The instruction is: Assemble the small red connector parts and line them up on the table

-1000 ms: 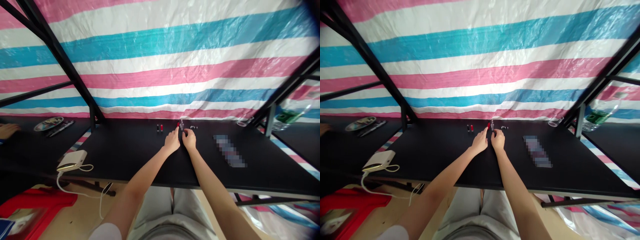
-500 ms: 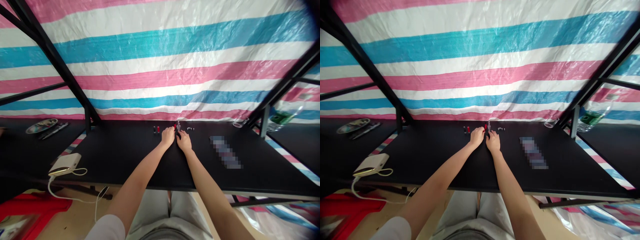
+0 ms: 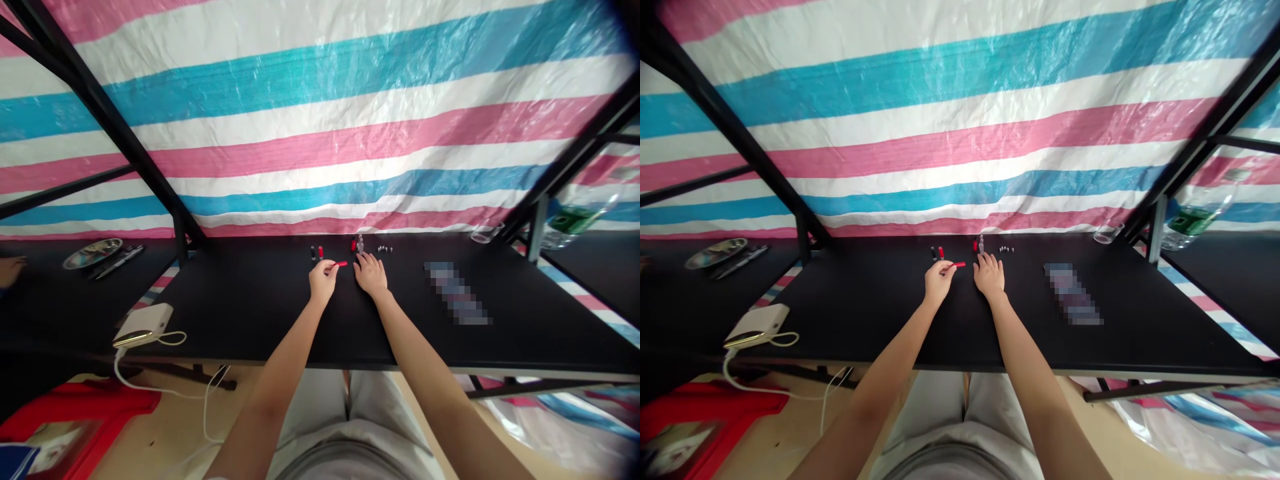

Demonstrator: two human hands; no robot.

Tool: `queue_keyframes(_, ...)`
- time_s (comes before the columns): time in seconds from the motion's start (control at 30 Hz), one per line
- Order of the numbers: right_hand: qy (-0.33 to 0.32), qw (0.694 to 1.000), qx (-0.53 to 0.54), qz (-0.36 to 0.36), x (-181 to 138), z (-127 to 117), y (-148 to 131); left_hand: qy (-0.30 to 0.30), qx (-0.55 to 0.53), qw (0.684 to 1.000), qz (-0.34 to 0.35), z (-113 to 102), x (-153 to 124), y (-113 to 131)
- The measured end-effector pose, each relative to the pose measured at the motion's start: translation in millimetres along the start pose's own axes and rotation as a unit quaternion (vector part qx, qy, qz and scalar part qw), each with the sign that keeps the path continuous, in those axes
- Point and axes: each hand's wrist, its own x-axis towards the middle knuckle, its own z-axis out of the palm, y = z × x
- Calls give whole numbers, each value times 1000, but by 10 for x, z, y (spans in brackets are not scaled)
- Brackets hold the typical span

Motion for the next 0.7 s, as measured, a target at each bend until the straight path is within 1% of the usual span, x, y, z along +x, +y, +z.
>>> queue_keyframes(0.1,47,998,29,-30,-32,-42,-12,57,-37,998,-1,-58,39,-28)
queue_keyframes(0.17,85,993,59,-59,-51,-90,-27,85,-57,995,-15,-82,66,-66)
queue_keyframes(0.27,144,981,103,-82,-75,-159,-62,105,-83,991,-32,-92,82,-123)
queue_keyframes(0.33,164,973,130,-94,-88,-185,-91,105,-91,990,-36,-89,78,-138)
queue_keyframes(0.4,158,967,162,-118,-102,-192,-120,105,-93,989,-36,-88,67,-130)
queue_keyframes(0.53,118,955,212,-172,-132,-192,-164,103,-97,989,-30,-102,48,-89)
queue_keyframes(0.6,106,951,223,-188,-143,-196,-172,102,-99,989,-30,-110,46,-82)
queue_keyframes(0.7,104,948,231,-196,-149,-200,-170,101,-103,989,-33,-110,50,-95)
